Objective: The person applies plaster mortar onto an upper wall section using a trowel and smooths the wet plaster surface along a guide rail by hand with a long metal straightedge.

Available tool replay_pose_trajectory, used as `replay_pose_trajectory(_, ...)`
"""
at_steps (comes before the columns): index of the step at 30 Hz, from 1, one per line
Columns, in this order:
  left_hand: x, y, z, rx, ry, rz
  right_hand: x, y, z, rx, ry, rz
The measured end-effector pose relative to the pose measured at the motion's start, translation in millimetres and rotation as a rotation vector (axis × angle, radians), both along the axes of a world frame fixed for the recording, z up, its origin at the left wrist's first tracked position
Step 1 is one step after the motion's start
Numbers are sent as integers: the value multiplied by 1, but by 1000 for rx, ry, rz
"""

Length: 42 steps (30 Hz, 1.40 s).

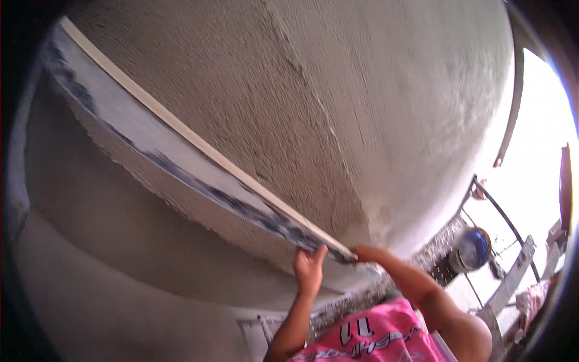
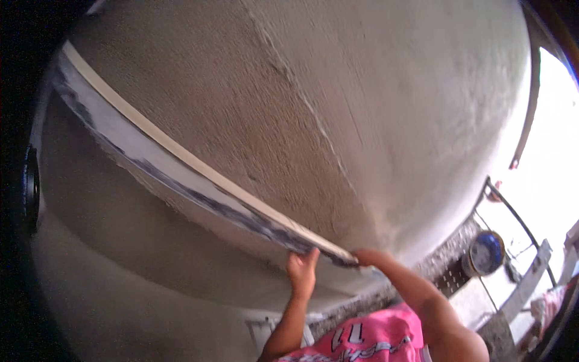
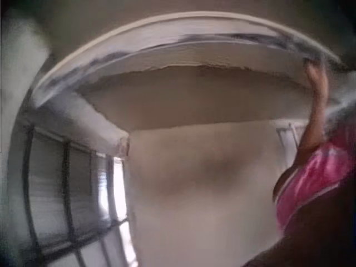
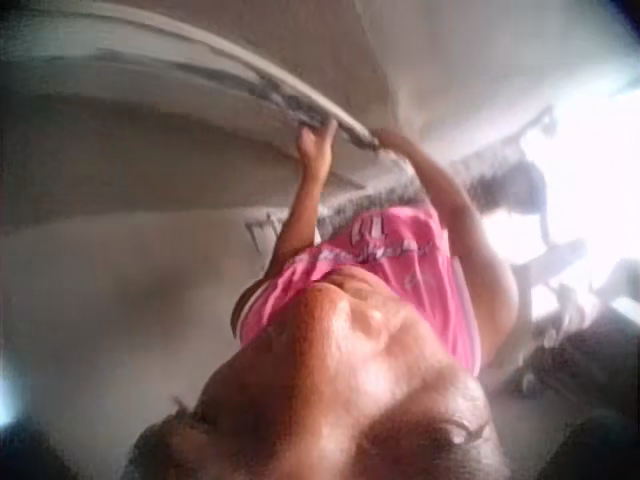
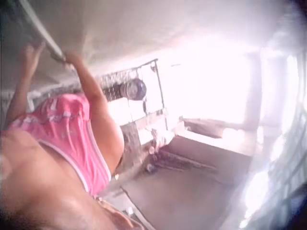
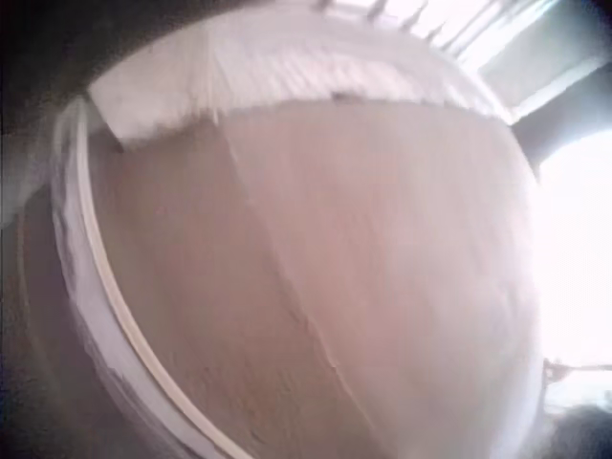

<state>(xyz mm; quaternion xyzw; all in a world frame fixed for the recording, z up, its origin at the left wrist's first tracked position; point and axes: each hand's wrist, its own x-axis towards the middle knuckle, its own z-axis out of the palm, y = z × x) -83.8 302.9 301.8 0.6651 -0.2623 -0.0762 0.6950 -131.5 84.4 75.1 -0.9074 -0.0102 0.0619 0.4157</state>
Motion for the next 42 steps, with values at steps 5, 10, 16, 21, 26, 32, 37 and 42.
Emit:
replay_pose_trajectory(5,9,-17,-64,179,-111,52,2,-22,-81,-28,16,-78)
replay_pose_trajectory(10,8,-41,-94,58,-57,68,-18,5,-42,-188,123,-355)
replay_pose_trajectory(16,8,-79,-138,81,-48,13,-37,0,-11,-159,54,-539)
replay_pose_trajectory(21,8,-107,-114,-11,4,-66,-29,-8,-6,-128,-70,-643)
replay_pose_trajectory(26,13,-108,-83,278,-124,8,-23,-11,14,-114,-91,-631)
replay_pose_trajectory(32,11,-99,-7,411,-418,298,-16,-10,13,-126,-68,-640)
replay_pose_trajectory(37,35,-106,96,374,-1132,546,1,-2,17,-171,-68,-689)
replay_pose_trajectory(42,38,-128,154,261,-1332,633,8,2,7,-200,-146,-803)
